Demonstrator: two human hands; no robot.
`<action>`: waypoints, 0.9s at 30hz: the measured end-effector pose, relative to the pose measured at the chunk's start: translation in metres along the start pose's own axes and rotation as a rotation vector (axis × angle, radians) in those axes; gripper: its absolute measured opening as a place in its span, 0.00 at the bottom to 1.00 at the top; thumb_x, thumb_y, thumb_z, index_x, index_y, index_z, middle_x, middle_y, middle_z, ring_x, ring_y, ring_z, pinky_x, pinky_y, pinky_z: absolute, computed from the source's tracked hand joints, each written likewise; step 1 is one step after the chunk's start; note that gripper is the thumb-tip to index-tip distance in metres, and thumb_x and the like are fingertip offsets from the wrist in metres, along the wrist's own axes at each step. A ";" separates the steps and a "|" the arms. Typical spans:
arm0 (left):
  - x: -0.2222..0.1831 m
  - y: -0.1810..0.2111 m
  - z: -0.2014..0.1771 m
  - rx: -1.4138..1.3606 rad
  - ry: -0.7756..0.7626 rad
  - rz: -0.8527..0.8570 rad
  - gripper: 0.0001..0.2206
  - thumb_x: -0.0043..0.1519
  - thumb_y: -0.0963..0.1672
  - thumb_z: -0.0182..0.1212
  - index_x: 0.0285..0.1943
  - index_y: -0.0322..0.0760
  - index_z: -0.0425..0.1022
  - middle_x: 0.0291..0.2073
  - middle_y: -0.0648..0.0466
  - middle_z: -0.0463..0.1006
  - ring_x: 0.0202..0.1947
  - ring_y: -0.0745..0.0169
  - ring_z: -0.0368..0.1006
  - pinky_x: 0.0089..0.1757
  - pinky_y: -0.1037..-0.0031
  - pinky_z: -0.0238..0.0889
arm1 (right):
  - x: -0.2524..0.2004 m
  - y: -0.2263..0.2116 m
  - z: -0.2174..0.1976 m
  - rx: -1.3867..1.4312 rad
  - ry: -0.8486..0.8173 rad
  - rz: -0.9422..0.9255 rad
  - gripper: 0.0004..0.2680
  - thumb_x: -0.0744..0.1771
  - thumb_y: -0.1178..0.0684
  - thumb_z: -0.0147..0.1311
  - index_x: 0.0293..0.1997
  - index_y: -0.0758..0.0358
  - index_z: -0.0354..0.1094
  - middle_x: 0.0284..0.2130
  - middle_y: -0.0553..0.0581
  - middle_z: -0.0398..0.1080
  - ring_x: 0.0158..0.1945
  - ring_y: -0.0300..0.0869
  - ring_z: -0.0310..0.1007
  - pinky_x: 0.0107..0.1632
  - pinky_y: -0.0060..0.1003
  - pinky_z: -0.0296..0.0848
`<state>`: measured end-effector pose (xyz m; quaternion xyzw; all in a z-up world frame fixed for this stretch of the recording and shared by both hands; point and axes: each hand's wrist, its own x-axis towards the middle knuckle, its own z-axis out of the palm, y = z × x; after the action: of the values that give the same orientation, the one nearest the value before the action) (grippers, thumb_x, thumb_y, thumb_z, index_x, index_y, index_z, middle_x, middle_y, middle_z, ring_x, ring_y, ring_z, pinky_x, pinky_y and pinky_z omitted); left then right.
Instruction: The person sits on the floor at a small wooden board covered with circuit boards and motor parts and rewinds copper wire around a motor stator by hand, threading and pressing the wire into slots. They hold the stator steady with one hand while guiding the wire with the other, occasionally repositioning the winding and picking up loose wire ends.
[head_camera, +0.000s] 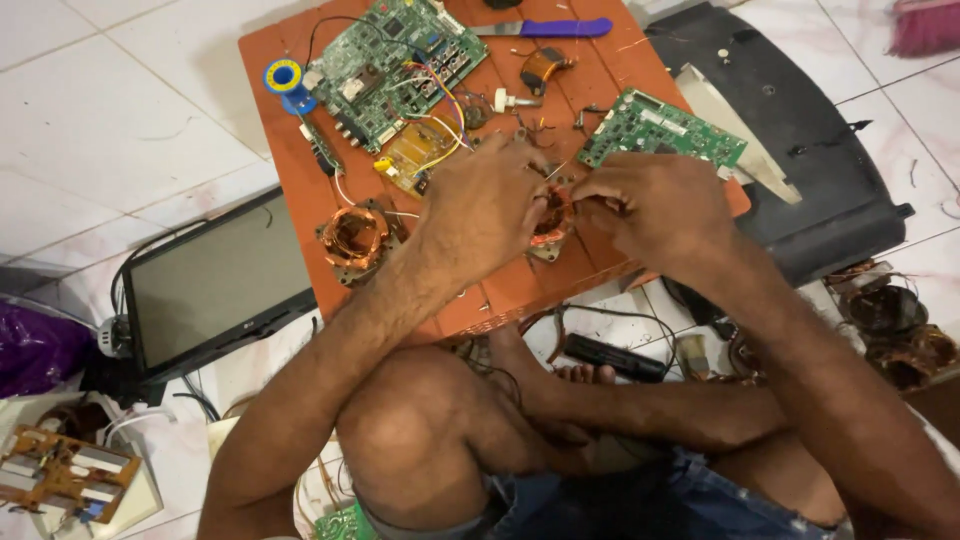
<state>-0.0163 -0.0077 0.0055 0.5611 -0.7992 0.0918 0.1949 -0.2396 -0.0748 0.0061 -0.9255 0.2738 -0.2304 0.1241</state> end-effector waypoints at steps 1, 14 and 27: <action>0.002 0.001 -0.002 -0.007 -0.024 -0.012 0.05 0.56 0.49 0.66 0.29 0.51 0.82 0.37 0.61 0.78 0.45 0.56 0.74 0.37 0.65 0.69 | 0.000 -0.001 0.000 0.000 0.020 0.004 0.05 0.64 0.55 0.63 0.41 0.49 0.78 0.27 0.49 0.72 0.31 0.51 0.76 0.26 0.45 0.71; 0.000 0.000 0.006 -0.071 0.071 -0.055 0.06 0.52 0.49 0.67 0.26 0.51 0.81 0.35 0.63 0.80 0.40 0.57 0.77 0.34 0.66 0.71 | -0.004 -0.013 -0.007 0.109 0.056 0.124 0.08 0.63 0.55 0.62 0.43 0.45 0.78 0.31 0.47 0.77 0.35 0.49 0.79 0.32 0.44 0.76; -0.002 0.007 -0.002 0.050 0.249 0.006 0.06 0.50 0.48 0.66 0.22 0.51 0.77 0.28 0.61 0.77 0.36 0.56 0.74 0.34 0.65 0.64 | 0.012 -0.015 -0.014 0.159 -0.018 0.080 0.04 0.64 0.56 0.62 0.36 0.48 0.79 0.24 0.47 0.75 0.25 0.45 0.75 0.25 0.39 0.68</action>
<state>-0.0218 -0.0029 0.0067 0.5475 -0.7681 0.1812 0.2785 -0.2313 -0.0709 0.0274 -0.9031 0.2902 -0.2380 0.2087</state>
